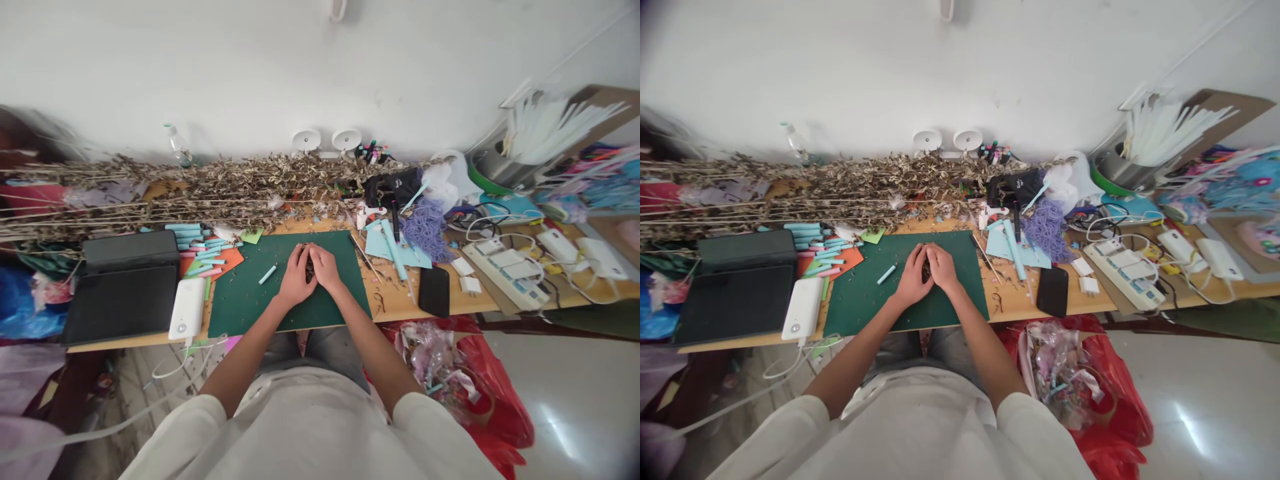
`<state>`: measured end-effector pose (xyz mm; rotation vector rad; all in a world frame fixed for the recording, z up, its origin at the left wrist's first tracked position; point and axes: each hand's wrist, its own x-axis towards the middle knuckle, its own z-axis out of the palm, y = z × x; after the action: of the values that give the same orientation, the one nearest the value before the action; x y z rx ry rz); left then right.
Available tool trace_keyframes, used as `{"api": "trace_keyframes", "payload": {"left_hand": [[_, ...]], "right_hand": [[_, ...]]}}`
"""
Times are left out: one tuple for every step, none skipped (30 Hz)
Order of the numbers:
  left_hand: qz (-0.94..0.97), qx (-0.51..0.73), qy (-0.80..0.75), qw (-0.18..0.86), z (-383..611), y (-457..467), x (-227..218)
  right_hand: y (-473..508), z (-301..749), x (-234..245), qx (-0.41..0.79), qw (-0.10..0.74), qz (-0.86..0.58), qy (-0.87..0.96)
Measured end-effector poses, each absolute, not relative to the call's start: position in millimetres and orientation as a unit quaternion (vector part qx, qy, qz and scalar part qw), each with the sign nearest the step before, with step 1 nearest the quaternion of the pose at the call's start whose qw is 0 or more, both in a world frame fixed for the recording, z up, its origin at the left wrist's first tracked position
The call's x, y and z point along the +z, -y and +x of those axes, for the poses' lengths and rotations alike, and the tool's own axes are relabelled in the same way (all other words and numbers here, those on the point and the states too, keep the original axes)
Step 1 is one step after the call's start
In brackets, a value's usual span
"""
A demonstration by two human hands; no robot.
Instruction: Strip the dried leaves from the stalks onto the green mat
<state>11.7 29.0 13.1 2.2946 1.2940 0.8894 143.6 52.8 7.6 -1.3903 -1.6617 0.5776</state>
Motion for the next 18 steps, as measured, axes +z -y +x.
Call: {"api": "trace_keyframes", "payload": {"left_hand": [[0.814,0.321,-0.446,0.188,6.8,-29.9,16.6],[0.815,0.325,-0.439,0.192,0.1,-29.6,20.5],[0.815,0.327,-0.437,0.192,-8.1,-28.0,24.4],[0.815,0.326,-0.439,0.191,-16.9,-25.1,27.7],[0.814,0.322,-0.444,0.191,-25.6,-21.2,30.0],[0.815,0.314,-0.449,0.189,-33.2,-16.8,31.0],[0.823,0.297,-0.448,0.186,-38.9,-12.6,30.6],[0.833,0.276,-0.444,0.180,-42.3,-9.1,28.9],[0.843,0.256,-0.440,0.172,-42.9,-7.1,26.2],[0.852,0.239,-0.437,0.162,-40.8,-6.8,22.8],[0.857,0.226,-0.437,0.150,-36.4,-8.5,19.3],[0.860,0.220,-0.439,0.139,-30.3,-12.1,16.1],[0.861,0.215,-0.441,0.130,-23.1,-17.1,13.7],[0.864,0.211,-0.440,0.125,-15.8,-22.9,12.4],[0.867,0.209,-0.435,0.123,-9.0,-28.7,12.4],[0.870,0.209,-0.430,0.125,-3.6,-33.7,13.6],[0.872,0.210,-0.423,0.127,-0.2,-37.2,16.0],[0.874,0.213,-0.417,0.129,0.8,-38.7,19.2]], "right_hand": [[-53.3,144.4,9.0,0.232,0.456,-0.558,0.653],[-53.0,146.1,10.5,0.225,0.472,-0.562,0.641],[-52.6,148.3,11.6,0.217,0.478,-0.564,0.637],[-52.2,150.6,12.3,0.212,0.474,-0.563,0.643],[-52.1,152.6,12.3,0.213,0.461,-0.558,0.656],[-52.3,153.8,11.9,0.219,0.445,-0.549,0.672],[-52.7,154.0,11.0,0.227,0.431,-0.539,0.688],[-53.2,153.3,10.0,0.234,0.422,-0.529,0.698],[-53.8,151.6,9.0,0.241,0.422,-0.519,0.703],[-54.3,149.4,8.3,0.246,0.431,-0.510,0.703],[-54.9,147.0,8.1,0.251,0.445,-0.504,0.697],[-55.6,144.8,8.3,0.254,0.463,-0.501,0.686],[-56.4,143.3,9.0,0.256,0.482,-0.501,0.671],[-57.6,142.7,9.9,0.255,0.500,-0.506,0.655],[-59.1,143.3,11.1,0.251,0.514,-0.513,0.640],[-60.7,145.1,12.5,0.246,0.524,-0.521,0.628],[-62.3,147.9,13.9,0.240,0.529,-0.529,0.619],[-63.4,151.5,15.4,0.234,0.530,-0.535,0.615]]}}
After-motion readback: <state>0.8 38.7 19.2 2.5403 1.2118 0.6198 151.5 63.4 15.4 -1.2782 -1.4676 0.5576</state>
